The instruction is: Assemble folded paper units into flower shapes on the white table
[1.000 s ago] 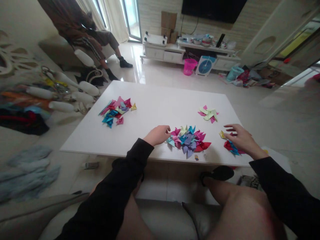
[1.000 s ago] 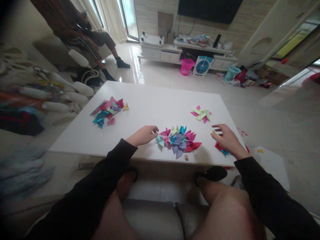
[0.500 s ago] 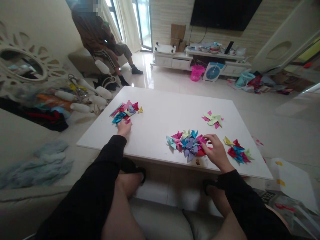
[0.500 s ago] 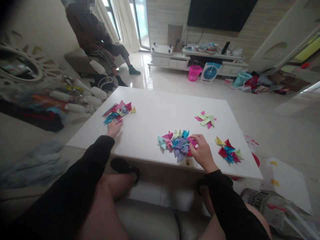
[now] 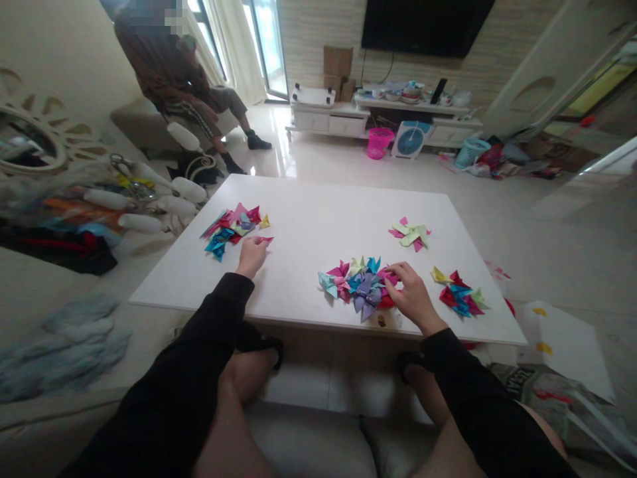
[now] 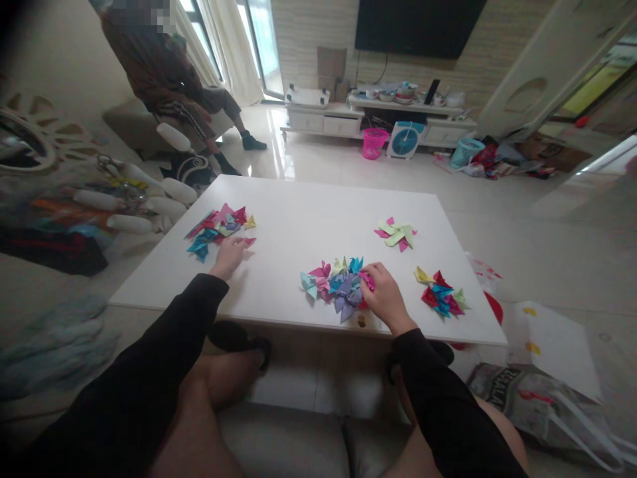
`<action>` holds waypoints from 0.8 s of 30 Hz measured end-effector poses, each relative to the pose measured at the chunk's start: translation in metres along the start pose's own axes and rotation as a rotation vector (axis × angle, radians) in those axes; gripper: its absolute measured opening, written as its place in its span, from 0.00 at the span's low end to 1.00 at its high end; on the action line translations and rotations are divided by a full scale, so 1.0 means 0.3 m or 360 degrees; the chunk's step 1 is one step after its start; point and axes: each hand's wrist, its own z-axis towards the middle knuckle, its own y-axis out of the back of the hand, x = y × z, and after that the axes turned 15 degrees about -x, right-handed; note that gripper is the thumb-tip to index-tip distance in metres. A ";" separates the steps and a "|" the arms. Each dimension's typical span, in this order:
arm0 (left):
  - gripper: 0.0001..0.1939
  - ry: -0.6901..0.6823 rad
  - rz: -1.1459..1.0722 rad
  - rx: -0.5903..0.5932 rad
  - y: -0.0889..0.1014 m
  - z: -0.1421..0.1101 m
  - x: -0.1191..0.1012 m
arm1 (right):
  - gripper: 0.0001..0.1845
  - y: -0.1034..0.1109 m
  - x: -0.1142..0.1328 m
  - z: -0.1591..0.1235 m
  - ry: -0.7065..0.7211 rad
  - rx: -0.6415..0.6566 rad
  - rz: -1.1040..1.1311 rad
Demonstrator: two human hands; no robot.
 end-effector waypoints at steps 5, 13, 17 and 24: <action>0.15 -0.0300 -0.0396 0.0524 -0.066 -0.251 -0.235 | 0.08 -0.023 0.039 0.002 -0.0010 0.0008 0.0171; 0.15 -0.0232 -0.0710 0.1198 -0.104 -0.555 -0.434 | 0.10 -0.054 0.069 -0.017 0.0118 0.0033 0.0363; 0.15 -0.0169 -0.0608 0.1203 -0.118 -0.564 -0.455 | 0.06 -0.061 0.046 -0.030 0.0153 0.0033 0.0332; 0.20 -0.0026 -0.0585 0.1333 -0.120 -0.567 -0.461 | 0.09 -0.051 0.009 -0.046 0.0241 0.0098 0.0270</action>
